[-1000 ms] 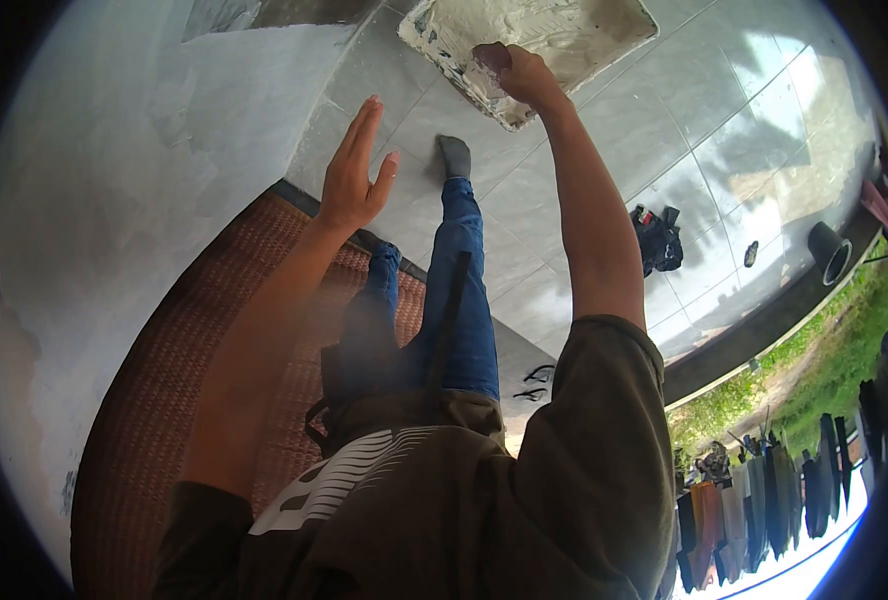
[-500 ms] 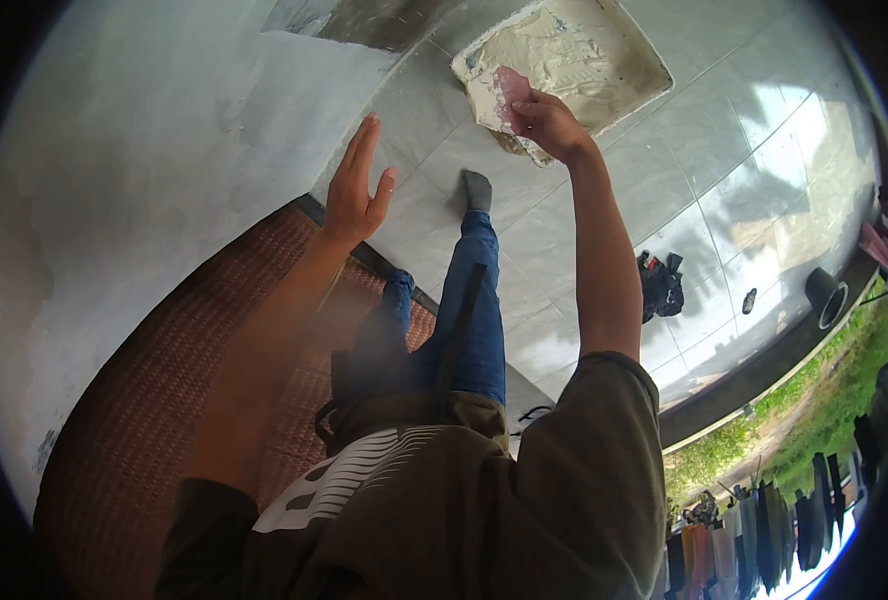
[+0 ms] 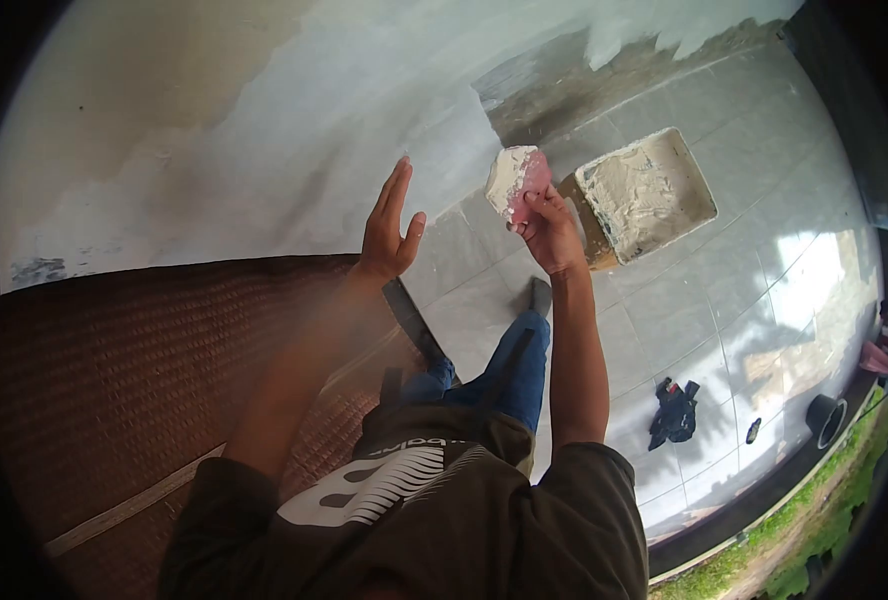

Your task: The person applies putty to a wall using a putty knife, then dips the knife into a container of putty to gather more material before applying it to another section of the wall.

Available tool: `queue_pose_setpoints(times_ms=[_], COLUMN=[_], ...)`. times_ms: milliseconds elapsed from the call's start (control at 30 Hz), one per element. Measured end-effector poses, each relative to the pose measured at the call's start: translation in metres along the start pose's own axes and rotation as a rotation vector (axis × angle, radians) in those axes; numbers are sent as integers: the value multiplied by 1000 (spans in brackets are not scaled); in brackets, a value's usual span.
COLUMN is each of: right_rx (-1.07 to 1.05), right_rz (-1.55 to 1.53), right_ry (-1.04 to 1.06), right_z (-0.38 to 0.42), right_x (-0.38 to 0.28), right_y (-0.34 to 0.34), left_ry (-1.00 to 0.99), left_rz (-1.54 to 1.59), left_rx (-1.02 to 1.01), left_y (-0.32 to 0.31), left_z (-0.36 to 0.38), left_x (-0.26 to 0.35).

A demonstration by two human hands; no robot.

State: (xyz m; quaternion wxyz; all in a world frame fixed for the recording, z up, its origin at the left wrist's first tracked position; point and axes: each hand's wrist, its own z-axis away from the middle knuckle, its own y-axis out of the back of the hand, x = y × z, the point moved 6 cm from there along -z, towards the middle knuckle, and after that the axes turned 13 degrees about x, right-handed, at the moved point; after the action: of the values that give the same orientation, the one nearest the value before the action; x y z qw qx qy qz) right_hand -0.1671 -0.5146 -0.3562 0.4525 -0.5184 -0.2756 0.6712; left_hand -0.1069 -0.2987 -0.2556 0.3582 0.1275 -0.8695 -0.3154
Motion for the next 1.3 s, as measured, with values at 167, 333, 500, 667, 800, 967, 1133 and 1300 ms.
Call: queue_pose_setpoints(times_ms=[167, 333, 500, 667, 800, 967, 1133, 1300], right_rx=[-1, 50, -8, -35, -73, -77, -87, -82], right_rz=[136, 280, 314, 382, 715, 919, 1022, 1002], right_ry=[165, 412, 578, 816, 1386, 1776, 2103, 2221], right_z=[31, 51, 63, 68, 70, 60, 18, -22], right_x=[45, 83, 111, 122, 121, 140, 164, 173], right_y=[-87, -162, -222, -284, -334, -396, -431, -440], left_ry=[-124, -220, -344, -441, -555, -658, -744, -779], left_rz=[-48, -120, -212, -277, -403, -535, -764, -828], left_rx=[106, 188, 240, 298, 338, 365, 355, 348], left_y=[100, 193, 264, 322, 372, 417, 432, 425], left_z=[4, 1, -5, -27, -54, -85, -108, -108], left_x=[-10, -17, -18, -19, -17, -28, -51, -56])
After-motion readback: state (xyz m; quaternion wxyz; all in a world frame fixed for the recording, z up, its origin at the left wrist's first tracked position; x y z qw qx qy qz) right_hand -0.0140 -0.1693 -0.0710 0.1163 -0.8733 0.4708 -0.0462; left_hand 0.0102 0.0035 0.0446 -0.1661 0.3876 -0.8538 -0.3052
